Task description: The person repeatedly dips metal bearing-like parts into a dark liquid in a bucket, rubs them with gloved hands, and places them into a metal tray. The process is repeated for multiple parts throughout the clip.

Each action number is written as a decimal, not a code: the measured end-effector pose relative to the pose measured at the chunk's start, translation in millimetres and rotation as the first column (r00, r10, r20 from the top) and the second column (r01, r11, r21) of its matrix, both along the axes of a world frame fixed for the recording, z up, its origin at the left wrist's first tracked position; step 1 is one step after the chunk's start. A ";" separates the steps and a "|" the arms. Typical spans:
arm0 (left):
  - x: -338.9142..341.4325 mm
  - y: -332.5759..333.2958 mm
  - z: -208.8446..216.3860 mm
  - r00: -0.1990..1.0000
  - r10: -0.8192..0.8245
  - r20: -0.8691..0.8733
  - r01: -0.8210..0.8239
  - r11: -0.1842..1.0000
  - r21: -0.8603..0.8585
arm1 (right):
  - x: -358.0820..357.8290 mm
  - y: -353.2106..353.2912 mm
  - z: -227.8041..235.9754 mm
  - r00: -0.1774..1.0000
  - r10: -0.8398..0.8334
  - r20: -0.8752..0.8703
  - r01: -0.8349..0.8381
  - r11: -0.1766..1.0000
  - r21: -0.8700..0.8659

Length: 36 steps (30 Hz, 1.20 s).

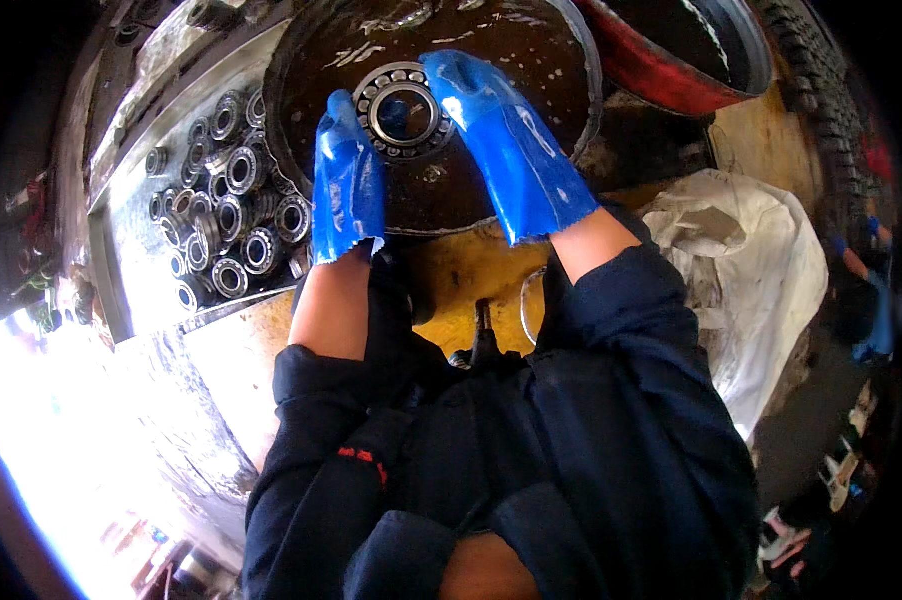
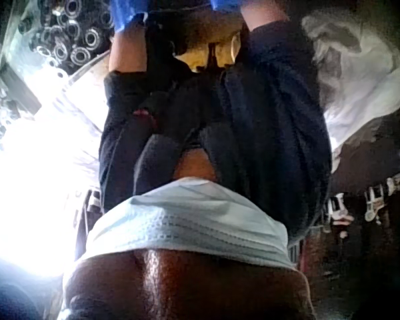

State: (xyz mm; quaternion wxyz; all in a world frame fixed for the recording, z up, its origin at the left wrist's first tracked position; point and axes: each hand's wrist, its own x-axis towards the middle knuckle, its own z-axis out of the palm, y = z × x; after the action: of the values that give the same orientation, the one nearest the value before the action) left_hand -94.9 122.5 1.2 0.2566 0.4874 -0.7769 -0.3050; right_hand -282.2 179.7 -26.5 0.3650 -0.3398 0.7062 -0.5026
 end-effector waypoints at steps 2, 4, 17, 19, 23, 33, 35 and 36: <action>3.1 2.2 -3.2 1.000 0.004 -0.010 -0.003 1.000 0.009 | -0.5 0.2 -2.8 1.000 -0.001 -0.006 0.001 1.000 0.008; 4.7 2.0 -5.1 1.000 0.007 -0.017 -0.006 1.000 0.013 | -0.7 -0.2 -4.1 1.000 0.006 -0.012 -0.006 1.000 0.011; -4.1 -11.2 -8.4 0.999 0.029 -0.041 -0.027 0.998 0.052 | 1.3 -1.5 -7.7 0.999 0.022 -0.048 -0.020 0.999 0.035; -5.1 -11.9 -9.1 0.999 0.031 -0.041 -0.029 0.998 0.052 | 1.1 -1.9 -8.4 0.999 0.024 -0.049 -0.022 0.999 0.040; -3.6 -11.1 -9.5 0.999 0.034 -0.035 -0.032 0.998 0.047 | 0.9 -0.9 -9.2 0.998 0.030 -0.060 -0.027 0.998 0.048; 1.2 -6.2 -10.2 0.999 0.036 -0.028 -0.035 0.999 0.040 | -0.1 -0.9 -11.8 0.996 0.037 -0.079 -0.032 0.997 0.064; 0.9 -6.1 -10.4 0.999 0.036 -0.030 -0.035 0.999 0.041 | -1.0 -1.1 -11.5 0.996 0.040 -0.084 -0.035 0.997 0.066; 0.4 -6.1 -10.1 0.999 0.037 -0.031 -0.035 0.999 0.040 | -1.5 -1.0 -11.1 0.995 0.041 -0.088 -0.035 0.997 0.069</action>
State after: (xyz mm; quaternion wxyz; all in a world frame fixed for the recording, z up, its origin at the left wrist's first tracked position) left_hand -94.4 116.4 -8.9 0.2646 0.5014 -0.7577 -0.3233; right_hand -283.7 178.8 -37.6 0.3537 -0.3631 0.7318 -0.4557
